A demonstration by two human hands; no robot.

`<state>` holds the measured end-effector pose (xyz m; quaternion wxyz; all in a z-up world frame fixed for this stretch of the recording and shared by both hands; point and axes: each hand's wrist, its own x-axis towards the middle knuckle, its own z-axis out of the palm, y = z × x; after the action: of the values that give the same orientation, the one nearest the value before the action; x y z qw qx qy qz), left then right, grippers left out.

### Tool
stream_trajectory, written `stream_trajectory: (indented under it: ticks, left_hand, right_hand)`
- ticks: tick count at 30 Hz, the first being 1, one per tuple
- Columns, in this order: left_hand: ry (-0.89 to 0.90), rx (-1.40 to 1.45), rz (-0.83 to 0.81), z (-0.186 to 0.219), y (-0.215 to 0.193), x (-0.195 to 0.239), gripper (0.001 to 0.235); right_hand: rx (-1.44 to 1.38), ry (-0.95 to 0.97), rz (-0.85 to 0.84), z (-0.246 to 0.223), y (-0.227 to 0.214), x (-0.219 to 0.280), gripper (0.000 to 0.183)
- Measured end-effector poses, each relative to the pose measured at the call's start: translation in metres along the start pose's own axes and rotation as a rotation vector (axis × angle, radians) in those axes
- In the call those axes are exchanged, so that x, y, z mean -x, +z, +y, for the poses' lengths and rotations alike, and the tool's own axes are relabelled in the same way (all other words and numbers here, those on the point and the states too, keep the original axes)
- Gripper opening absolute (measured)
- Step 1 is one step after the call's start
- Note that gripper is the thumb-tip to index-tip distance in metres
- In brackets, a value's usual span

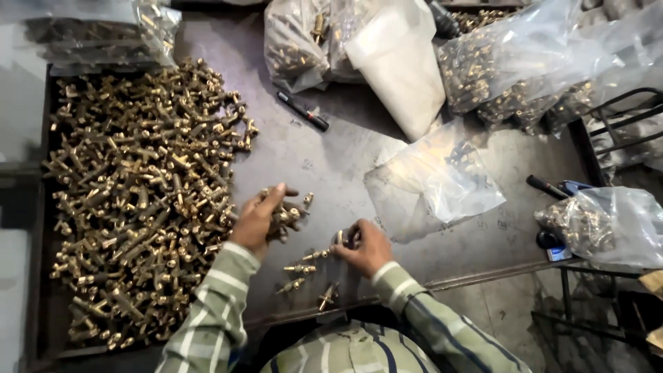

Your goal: Sorting and placing small brass fittings or components into plastic bags.

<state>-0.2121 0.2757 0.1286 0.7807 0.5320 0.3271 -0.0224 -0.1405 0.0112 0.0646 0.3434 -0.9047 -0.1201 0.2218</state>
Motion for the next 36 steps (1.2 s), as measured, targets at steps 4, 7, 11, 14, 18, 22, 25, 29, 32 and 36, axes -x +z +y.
stream_trajectory:
  ticks: [4,7,11,14,18,22,25,29,32,36]
  left_hand:
    - [-0.077,0.202,-0.260,-0.002,0.005,0.012,0.053]
    - [-0.115,0.315,-0.306,-0.019,0.008,0.016,0.057]
    - [-0.198,0.384,-0.259,-0.034,0.034,0.022,0.057]
    - [-0.259,0.460,-0.333,-0.050,0.052,0.023,0.060]
    - [-0.186,0.473,-0.183,-0.062,0.073,0.015,0.057]
    - [-0.141,0.646,-0.191,-0.055,0.116,0.011,0.055]
    - [-0.097,0.791,-0.253,-0.059,0.185,-0.017,0.054]
    - [-0.058,0.837,-0.484,-0.047,0.296,-0.063,0.050]
    - [0.036,0.369,-0.252,-0.033,0.323,-0.073,0.044]
    - [0.325,-0.001,-0.024,-0.023,0.249,0.003,0.036]
  right_hand:
    - [0.102,-0.034,0.009,0.026,-0.008,-0.007,0.046]
    - [-0.119,0.053,-0.080,0.002,-0.036,-0.001,0.040]
    - [-0.312,-0.081,-0.207,-0.113,-0.096,0.036,0.041]
    - [0.245,-0.620,0.060,-0.122,-0.130,0.018,0.038]
    - [0.960,-0.915,0.329,-0.047,-0.197,-0.030,0.033]
    - [0.862,-0.497,-0.057,0.004,-0.240,-0.066,0.063]
    - [0.622,-0.652,-0.056,0.032,-0.251,-0.082,0.077]
    - [0.531,-0.798,-0.111,0.015,-0.267,-0.086,0.081]
    - [0.491,-0.816,-0.085,0.003,-0.284,-0.086,0.072]
    - [0.446,-0.944,0.009,-0.032,-0.272,-0.062,0.066]
